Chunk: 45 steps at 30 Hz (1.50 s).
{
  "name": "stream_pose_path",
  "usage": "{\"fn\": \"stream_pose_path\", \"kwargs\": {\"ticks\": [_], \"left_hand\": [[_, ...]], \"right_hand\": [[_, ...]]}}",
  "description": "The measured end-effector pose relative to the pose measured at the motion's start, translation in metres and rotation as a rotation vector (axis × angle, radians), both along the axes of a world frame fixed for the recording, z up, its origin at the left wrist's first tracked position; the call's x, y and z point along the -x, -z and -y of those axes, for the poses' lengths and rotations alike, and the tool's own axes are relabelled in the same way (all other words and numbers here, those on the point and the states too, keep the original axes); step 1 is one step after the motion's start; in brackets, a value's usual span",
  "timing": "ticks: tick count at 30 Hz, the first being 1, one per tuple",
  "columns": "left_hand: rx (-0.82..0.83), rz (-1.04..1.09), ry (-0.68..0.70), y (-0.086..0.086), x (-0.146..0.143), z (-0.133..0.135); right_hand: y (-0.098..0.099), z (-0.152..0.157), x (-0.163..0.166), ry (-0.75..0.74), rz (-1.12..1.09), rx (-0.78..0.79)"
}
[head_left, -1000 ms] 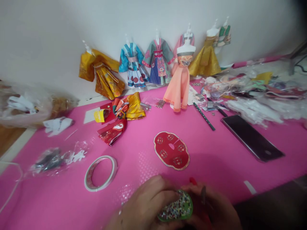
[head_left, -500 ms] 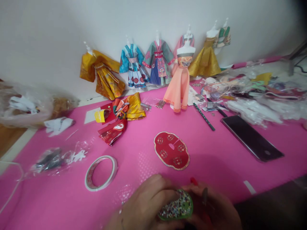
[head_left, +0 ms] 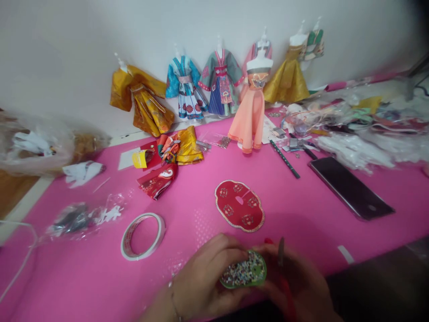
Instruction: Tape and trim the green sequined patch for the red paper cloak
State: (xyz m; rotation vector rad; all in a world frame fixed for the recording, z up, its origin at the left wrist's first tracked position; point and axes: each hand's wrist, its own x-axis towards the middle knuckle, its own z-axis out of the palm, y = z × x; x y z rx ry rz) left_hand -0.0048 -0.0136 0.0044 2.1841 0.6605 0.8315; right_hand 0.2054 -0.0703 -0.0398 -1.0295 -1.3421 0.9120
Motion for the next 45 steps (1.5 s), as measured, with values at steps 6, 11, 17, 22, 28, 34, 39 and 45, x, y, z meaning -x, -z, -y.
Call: {"fn": "stream_pose_path", "kwargs": {"ticks": [6, 11, 17, 22, 28, 34, 39, 45], "left_hand": [[-0.062, -0.012, -0.008, 0.001, -0.003, 0.001], [-0.104, -0.038, 0.002, -0.002, -0.004, 0.000], [-0.174, -0.056, 0.018, 0.000, -0.004, -0.001], [-0.140, -0.076, 0.018, 0.000, -0.003, 0.000], [-0.129, -0.071, 0.027, -0.002, -0.002, 0.000], [-0.114, -0.084, 0.026, 0.000, -0.003, 0.001], [-0.094, -0.047, 0.013, -0.001, -0.002, 0.000], [-0.118, -0.083, 0.053, -0.001, -0.001, -0.001]], "right_hand": [[0.009, 0.005, 0.001, -0.008, -0.045, 0.031], [0.010, 0.005, 0.001, -0.062, -0.057, 0.027], [0.010, 0.003, 0.002, -0.072, -0.064, 0.014], [0.014, 0.004, 0.000, -0.093, -0.083, 0.028], [0.019, 0.008, -0.002, -0.054, -0.043, 0.035], [0.022, 0.009, -0.001, -0.083, -0.042, 0.067], [0.016, 0.006, -0.002, -0.096, -0.030, 0.037], [0.015, 0.005, -0.001, -0.104, -0.039, 0.054]]}}
